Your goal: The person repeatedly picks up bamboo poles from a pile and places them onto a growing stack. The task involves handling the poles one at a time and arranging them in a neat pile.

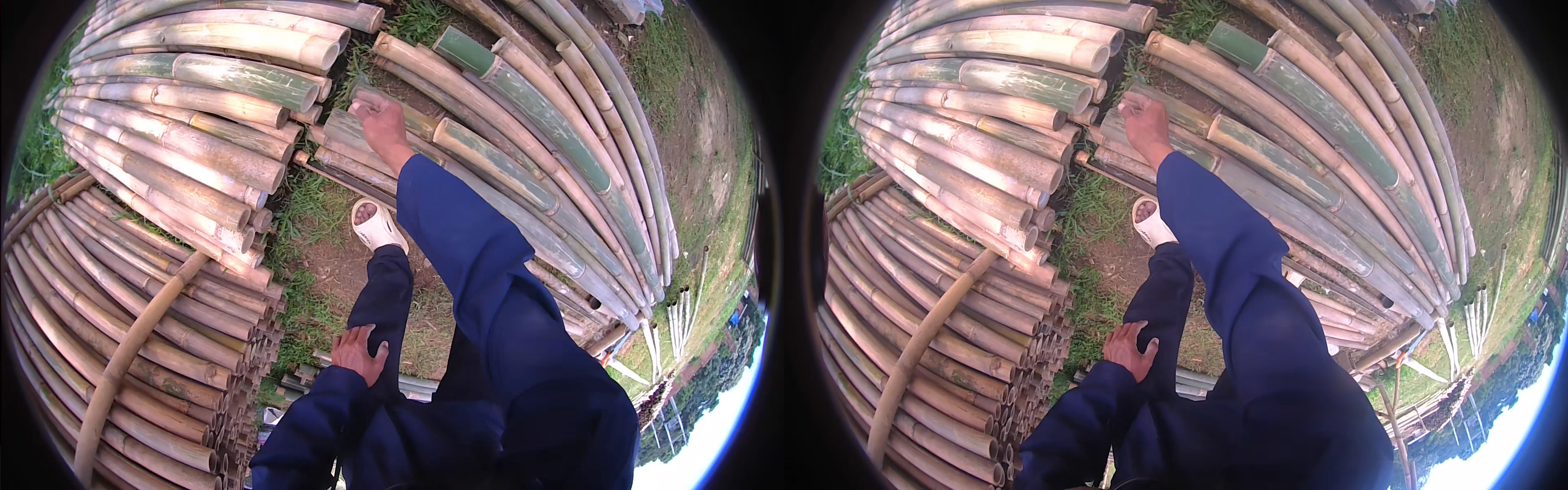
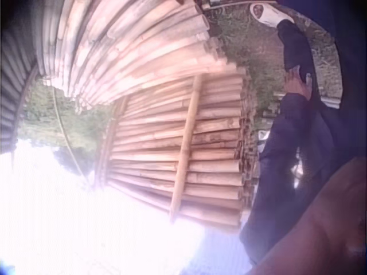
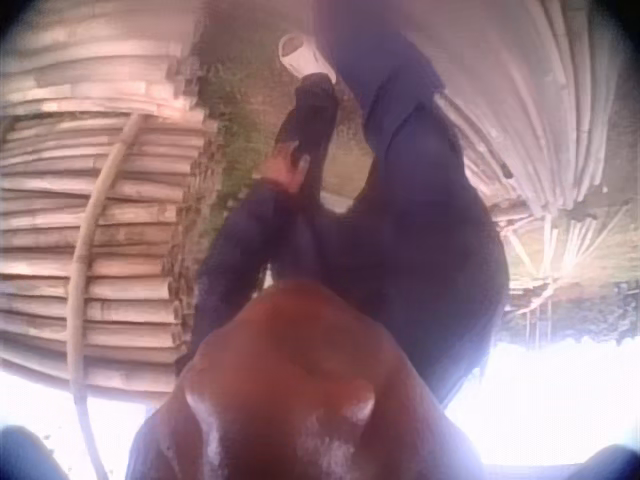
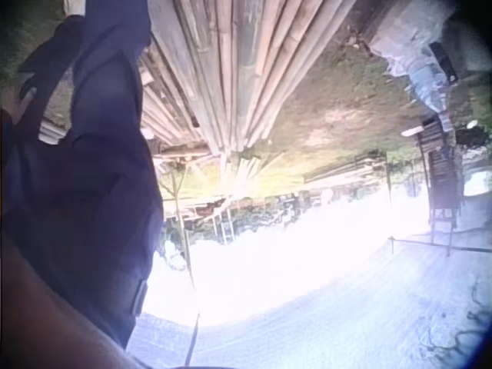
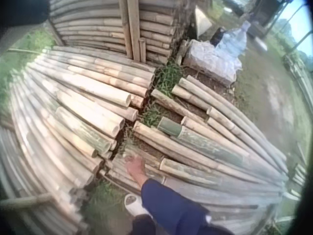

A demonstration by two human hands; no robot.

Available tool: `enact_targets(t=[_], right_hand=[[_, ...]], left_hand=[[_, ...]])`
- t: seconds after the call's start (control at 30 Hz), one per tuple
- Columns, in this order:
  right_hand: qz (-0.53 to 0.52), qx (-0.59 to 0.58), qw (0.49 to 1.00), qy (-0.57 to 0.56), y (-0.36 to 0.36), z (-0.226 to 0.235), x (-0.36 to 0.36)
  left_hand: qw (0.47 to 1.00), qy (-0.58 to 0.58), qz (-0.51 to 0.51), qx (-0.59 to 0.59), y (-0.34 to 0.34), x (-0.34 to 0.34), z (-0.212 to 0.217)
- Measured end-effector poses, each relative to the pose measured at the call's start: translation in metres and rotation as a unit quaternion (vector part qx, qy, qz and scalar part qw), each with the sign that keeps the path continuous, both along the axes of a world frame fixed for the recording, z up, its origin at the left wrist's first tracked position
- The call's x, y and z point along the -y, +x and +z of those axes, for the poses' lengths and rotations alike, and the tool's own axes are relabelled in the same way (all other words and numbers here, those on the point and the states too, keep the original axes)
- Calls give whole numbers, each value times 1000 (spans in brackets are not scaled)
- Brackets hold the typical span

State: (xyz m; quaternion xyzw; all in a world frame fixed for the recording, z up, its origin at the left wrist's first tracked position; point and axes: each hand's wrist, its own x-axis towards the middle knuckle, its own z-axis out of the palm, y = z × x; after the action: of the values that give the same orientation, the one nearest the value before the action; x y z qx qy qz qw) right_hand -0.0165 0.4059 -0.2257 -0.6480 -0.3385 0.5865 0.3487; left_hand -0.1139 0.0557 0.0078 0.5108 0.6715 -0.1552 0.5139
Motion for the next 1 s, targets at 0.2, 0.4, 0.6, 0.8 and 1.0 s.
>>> enact_targets(t=[0.2, 0.4, 0.6, 0.8, 1.0], right_hand=[[145, 482, 853, 137, 249, 10, 178], [295, 593, 747, -58, 473, 12, 236], [346, 587, 732, -4, 508, -26, 235], [388, 569, 724, -41, 489, -56, 209], [435, 546, 716, 6, 482, -38, 212]], left_hand=[[998, 2, -52, -29, 29, 8, -3], [994, 15, -97, -48, 70, 24, -1], [984, -13, -150, -93, 97, 33, 1], [987, -24, -123, -100, 98, 38, 3], [994, -30, -74, -79, 72, 43, 1]])
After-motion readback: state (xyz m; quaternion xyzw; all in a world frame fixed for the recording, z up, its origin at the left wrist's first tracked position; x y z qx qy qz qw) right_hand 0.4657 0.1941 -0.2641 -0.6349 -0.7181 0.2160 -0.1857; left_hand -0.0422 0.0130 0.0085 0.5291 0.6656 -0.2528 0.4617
